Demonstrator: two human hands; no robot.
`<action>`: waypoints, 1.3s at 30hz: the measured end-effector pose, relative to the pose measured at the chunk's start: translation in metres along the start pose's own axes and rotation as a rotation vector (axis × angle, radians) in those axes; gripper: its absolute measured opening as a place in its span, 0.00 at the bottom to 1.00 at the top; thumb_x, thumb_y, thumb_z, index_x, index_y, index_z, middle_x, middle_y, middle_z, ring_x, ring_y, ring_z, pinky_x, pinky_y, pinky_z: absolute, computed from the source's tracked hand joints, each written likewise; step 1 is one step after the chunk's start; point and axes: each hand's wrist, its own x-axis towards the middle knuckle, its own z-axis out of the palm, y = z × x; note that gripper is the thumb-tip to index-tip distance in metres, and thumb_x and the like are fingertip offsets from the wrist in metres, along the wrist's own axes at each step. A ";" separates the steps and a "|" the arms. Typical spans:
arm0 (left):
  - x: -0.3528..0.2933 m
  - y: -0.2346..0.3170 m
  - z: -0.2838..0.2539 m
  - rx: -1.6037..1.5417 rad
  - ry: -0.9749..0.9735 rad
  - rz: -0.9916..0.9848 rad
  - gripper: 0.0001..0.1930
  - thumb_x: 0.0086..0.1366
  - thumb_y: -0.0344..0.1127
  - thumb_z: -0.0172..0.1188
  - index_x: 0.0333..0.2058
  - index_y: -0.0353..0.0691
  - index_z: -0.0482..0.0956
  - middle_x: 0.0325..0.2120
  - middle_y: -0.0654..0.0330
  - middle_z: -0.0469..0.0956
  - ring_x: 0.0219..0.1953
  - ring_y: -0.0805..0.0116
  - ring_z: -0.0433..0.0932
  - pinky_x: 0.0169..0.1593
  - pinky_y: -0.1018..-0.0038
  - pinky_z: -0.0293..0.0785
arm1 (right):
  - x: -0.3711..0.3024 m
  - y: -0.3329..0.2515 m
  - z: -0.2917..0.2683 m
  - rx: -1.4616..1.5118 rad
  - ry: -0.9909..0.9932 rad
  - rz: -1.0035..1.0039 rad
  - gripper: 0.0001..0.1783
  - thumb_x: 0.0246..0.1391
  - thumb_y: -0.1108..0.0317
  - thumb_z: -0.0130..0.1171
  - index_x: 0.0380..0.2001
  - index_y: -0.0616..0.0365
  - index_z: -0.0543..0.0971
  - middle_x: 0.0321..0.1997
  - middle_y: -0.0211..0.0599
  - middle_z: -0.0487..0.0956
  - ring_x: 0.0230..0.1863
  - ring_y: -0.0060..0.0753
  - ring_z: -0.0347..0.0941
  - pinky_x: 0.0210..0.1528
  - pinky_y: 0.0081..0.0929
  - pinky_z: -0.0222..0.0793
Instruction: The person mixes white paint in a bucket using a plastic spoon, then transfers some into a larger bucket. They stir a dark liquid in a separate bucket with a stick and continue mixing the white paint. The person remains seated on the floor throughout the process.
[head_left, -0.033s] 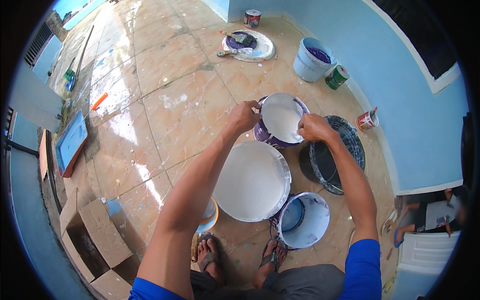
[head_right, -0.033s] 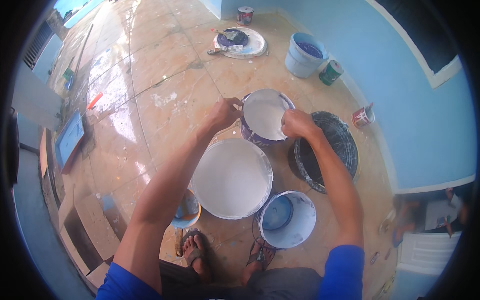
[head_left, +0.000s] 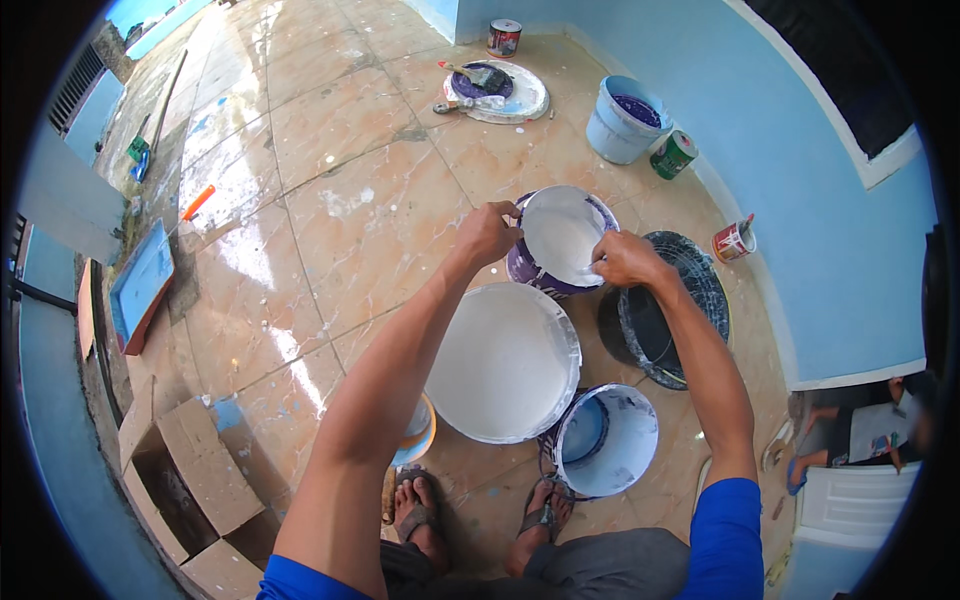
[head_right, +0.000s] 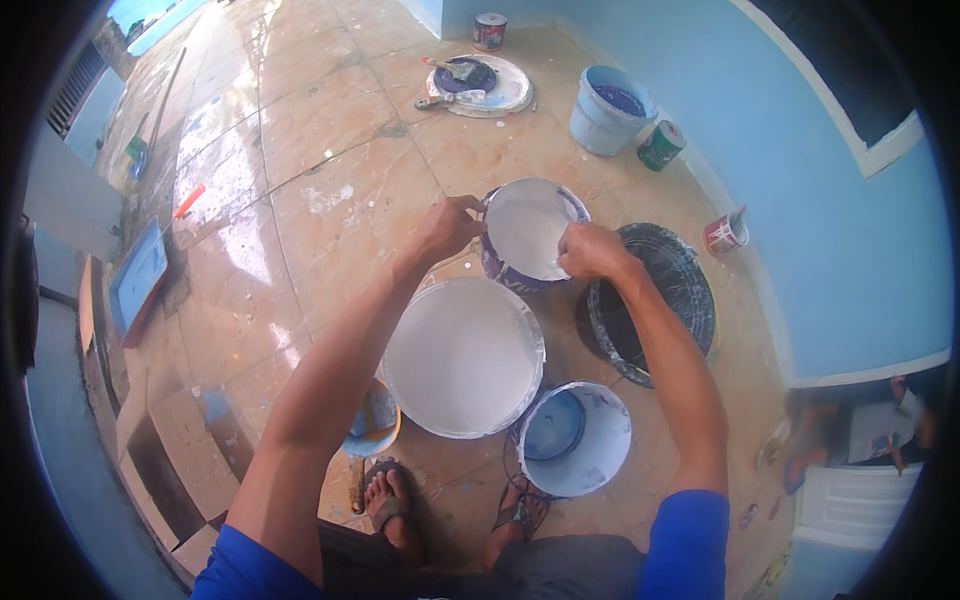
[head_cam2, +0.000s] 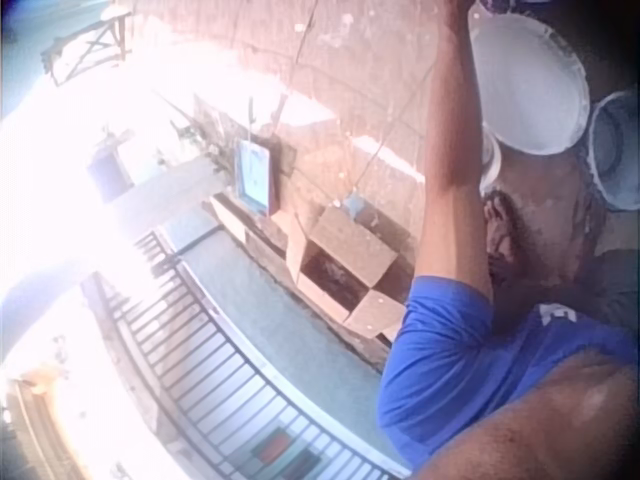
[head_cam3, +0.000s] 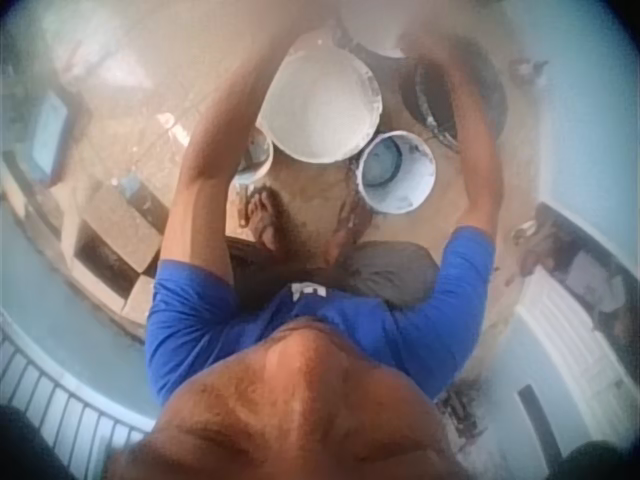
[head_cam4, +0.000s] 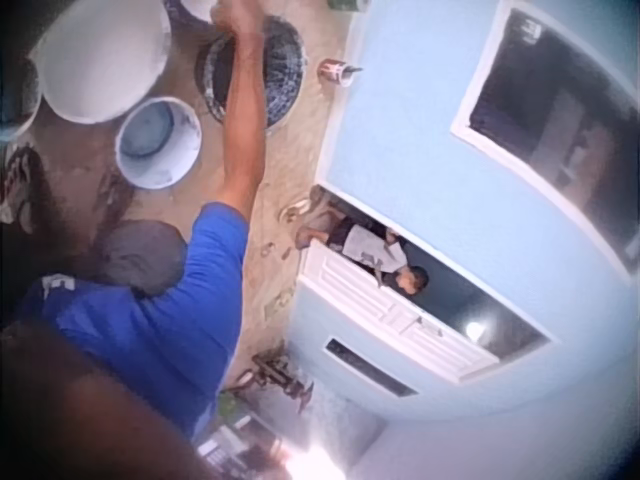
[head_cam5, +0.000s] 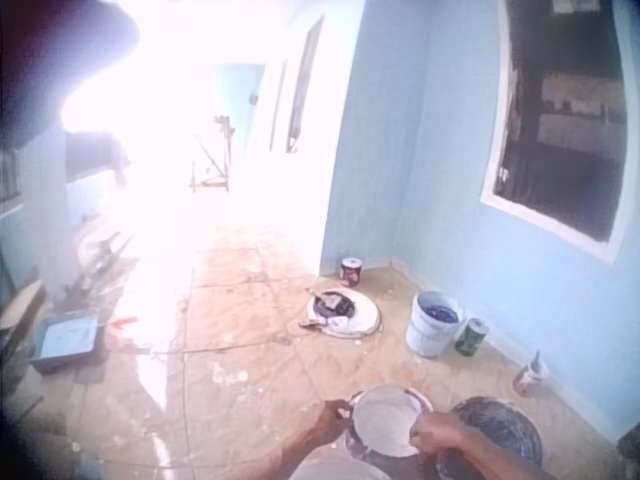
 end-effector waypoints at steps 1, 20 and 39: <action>0.003 -0.001 -0.002 0.005 0.007 0.013 0.18 0.53 0.37 0.68 0.45 0.46 0.84 0.32 0.49 0.85 0.39 0.50 0.84 0.45 0.60 0.78 | 0.000 -0.003 0.003 0.056 0.036 -0.055 0.13 0.46 0.66 0.56 0.31 0.56 0.86 0.36 0.52 0.83 0.41 0.55 0.81 0.45 0.46 0.75; 0.001 0.006 -0.004 0.016 -0.006 0.024 0.18 0.54 0.37 0.68 0.45 0.46 0.84 0.33 0.49 0.85 0.39 0.50 0.84 0.46 0.60 0.78 | 0.008 -0.018 0.014 0.089 0.125 0.003 0.13 0.50 0.63 0.59 0.33 0.57 0.87 0.35 0.52 0.84 0.41 0.55 0.81 0.46 0.46 0.75; 0.001 0.006 -0.004 -0.013 -0.013 0.025 0.18 0.54 0.36 0.68 0.46 0.42 0.83 0.32 0.49 0.85 0.37 0.53 0.84 0.43 0.62 0.78 | 0.013 -0.032 0.021 0.003 0.357 0.096 0.10 0.47 0.68 0.57 0.25 0.63 0.83 0.31 0.59 0.82 0.35 0.61 0.81 0.40 0.49 0.76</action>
